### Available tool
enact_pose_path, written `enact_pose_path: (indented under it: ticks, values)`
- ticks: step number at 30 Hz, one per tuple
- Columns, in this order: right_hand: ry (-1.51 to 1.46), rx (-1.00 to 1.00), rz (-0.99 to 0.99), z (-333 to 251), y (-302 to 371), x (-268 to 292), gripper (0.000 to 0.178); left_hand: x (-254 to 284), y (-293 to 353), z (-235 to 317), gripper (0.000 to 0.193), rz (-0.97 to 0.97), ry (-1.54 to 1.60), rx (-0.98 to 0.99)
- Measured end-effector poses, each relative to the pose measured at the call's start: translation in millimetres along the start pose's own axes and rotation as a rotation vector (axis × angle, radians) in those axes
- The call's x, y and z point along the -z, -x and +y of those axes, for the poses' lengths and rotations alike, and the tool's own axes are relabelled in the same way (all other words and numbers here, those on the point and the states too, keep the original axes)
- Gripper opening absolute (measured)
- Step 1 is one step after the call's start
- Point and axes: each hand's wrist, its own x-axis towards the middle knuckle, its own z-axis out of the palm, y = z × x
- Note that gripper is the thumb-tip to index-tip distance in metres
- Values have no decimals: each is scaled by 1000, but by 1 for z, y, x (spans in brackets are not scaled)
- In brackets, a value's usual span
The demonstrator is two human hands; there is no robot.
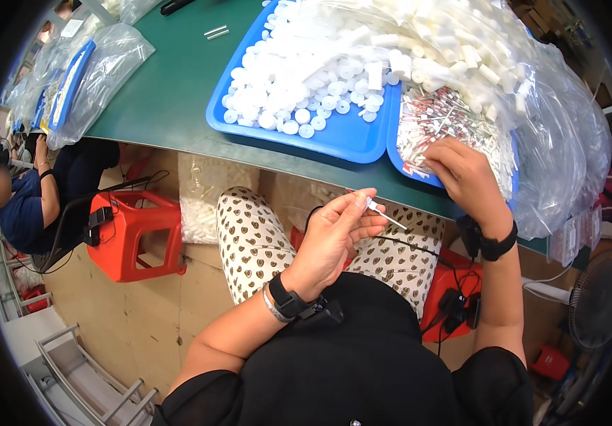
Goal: The person sits at a green table and repeatedly picks up small white plastic caps and metal rods from blue trays. They insert the rods into the caps and place the assembled units into a plastic bag. The process is repetitive and involves handling small parts by hand.
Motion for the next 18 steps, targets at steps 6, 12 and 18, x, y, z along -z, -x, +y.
enact_pose_path:
  ticks: [6,12,18]
  values:
    - [-180,-58,-18,-49,20,6,10,-4,2,16,40,18,97,-130]
    - [-218,-67,20,-62,26,0,11,-10,1,17,40,25,70,-154]
    - [-193,-84,36,-63,28,-3,12,-6,1,15,39,60,75,-165]
